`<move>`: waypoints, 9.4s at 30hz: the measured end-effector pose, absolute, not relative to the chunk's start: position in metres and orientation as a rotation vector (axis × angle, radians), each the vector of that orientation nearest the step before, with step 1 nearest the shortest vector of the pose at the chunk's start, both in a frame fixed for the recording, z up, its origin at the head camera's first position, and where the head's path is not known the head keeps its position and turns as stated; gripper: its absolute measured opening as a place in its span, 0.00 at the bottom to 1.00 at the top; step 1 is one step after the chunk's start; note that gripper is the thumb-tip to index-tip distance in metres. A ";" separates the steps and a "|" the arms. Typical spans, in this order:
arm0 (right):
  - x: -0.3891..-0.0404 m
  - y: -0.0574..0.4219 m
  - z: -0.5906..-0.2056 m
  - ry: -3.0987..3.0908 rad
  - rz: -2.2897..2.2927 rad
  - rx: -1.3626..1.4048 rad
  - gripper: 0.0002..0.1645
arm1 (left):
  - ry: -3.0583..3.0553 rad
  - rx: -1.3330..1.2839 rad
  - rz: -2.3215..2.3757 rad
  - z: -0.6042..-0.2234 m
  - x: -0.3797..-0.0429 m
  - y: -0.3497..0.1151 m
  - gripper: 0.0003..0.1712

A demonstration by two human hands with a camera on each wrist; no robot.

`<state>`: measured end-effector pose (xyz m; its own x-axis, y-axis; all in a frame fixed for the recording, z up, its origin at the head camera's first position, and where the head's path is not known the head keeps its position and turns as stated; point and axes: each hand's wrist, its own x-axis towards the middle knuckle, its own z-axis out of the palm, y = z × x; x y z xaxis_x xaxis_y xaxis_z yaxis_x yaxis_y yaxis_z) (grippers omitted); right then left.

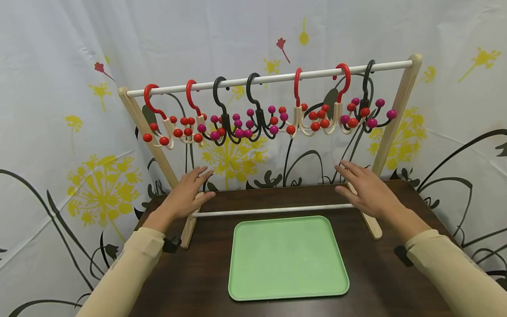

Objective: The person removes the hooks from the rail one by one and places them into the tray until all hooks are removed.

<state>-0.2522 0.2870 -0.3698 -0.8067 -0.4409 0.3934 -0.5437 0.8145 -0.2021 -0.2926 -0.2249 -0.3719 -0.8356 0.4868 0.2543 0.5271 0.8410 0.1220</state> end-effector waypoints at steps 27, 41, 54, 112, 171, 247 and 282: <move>-0.257 0.320 -0.493 -2.558 1.055 -0.336 0.31 | -1.865 -0.771 -0.768 -0.312 -0.244 -0.215 0.13; -0.278 0.312 -0.510 -2.460 1.148 -0.580 0.24 | -1.955 -0.254 -0.956 -0.222 -0.266 -0.222 0.20; -0.292 0.314 -0.503 -2.558 1.091 -0.496 0.22 | -2.112 -0.175 -1.146 -0.209 -0.295 -0.228 0.18; -0.297 0.316 -0.485 -2.362 1.050 -0.398 0.17 | -1.655 -0.570 -1.452 -0.308 -0.185 -0.219 0.09; -0.294 0.316 -0.485 -2.350 1.118 -0.518 0.16 | -2.472 -0.731 -1.639 -0.482 -0.257 0.046 0.07; -0.289 0.316 -0.490 -2.411 1.168 -0.547 0.21 | -2.091 -0.340 -1.208 -0.215 -0.312 -0.161 0.11; -0.295 0.317 -0.483 -2.264 1.205 -0.575 0.19 | -1.771 -0.262 -1.112 -0.220 -0.309 -0.171 0.08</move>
